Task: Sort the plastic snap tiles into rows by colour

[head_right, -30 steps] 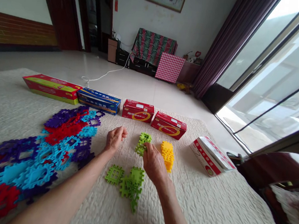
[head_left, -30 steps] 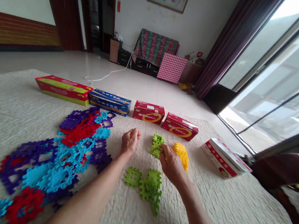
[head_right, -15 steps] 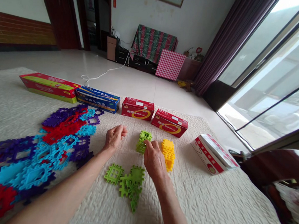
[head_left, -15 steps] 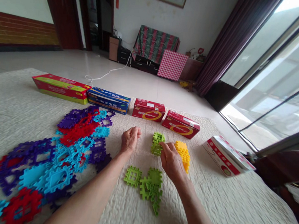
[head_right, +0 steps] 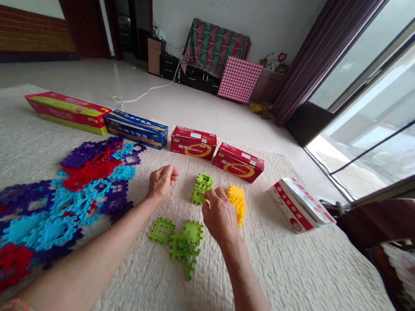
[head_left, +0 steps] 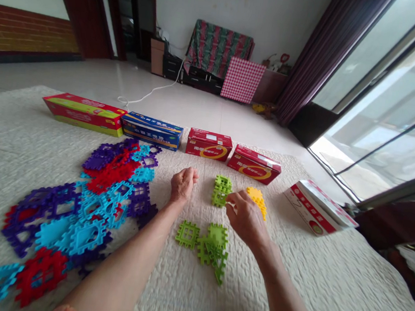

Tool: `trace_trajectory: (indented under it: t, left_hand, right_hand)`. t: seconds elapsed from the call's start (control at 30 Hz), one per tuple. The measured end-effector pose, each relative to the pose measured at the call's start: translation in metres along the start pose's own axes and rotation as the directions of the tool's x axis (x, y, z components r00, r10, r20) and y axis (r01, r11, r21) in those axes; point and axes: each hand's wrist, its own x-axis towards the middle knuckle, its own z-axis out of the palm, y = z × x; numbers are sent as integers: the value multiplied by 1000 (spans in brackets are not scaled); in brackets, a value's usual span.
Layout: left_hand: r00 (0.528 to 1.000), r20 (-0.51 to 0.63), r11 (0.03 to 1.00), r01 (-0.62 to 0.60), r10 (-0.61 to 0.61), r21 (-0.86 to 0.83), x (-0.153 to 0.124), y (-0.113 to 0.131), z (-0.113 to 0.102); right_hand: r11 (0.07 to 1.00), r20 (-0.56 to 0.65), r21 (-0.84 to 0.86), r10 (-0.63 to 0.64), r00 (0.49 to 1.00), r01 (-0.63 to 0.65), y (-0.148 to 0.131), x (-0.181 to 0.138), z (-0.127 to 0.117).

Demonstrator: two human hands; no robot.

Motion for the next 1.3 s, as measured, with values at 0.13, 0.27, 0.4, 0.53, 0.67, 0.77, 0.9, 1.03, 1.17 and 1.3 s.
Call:
trace_trajectory:
  t: [0.13, 0.27, 0.4, 0.53, 0.67, 0.77, 0.9, 1.03, 1.17, 1.3]
  left_hand:
    - [1000, 3, 1000, 9, -9, -11, -1, 1, 0]
    - [1000, 3, 1000, 8, -8, -13, -1, 1, 0]
    - [1000, 12, 1000, -5, 6, -16, 0, -2, 0]
    - [1000, 7, 1000, -19, 19, -15, 1, -4, 0]
    - [1000, 1, 1000, -4, 4, -11, 0, -1, 1]
    - [1000, 2, 1000, -8, 8, -3, -1, -1, 0]
    - [1000, 5, 1000, -7, 7, -6, 0, -2, 0]
    - [1000, 5, 1000, 0, 0, -14, 0, -3, 1]
    - [1000, 6, 1000, 2, -1, -27, -2, 0, 0]
    - [1000, 8, 999, 15, -14, -31, -3, 3, 0]
  right_hand:
    - [996, 322, 34, -86, 943, 79, -5, -8, -6]
    - [996, 348, -16, -75, 934, 86, -7, -11, 0]
    - [997, 322, 43, -80, 943, 70, -8, -10, -3]
    - [992, 241, 123, -56, 969, 27, -8, -7, -20]
    - [976, 54, 190, -117, 992, 105, -8, -3, -23]
    - [983, 28, 124, -141, 990, 137, -11, -4, -12]
    - [988, 235, 57, -153, 960, 143, -14, -10, -3]
    - [979, 348, 116, -200, 916, 170, -13, -15, -5]
    - [962, 324, 164, -261, 909, 218, -12, -15, -1]
    - [969, 341, 138, -239, 909, 203, -13, -15, 4]
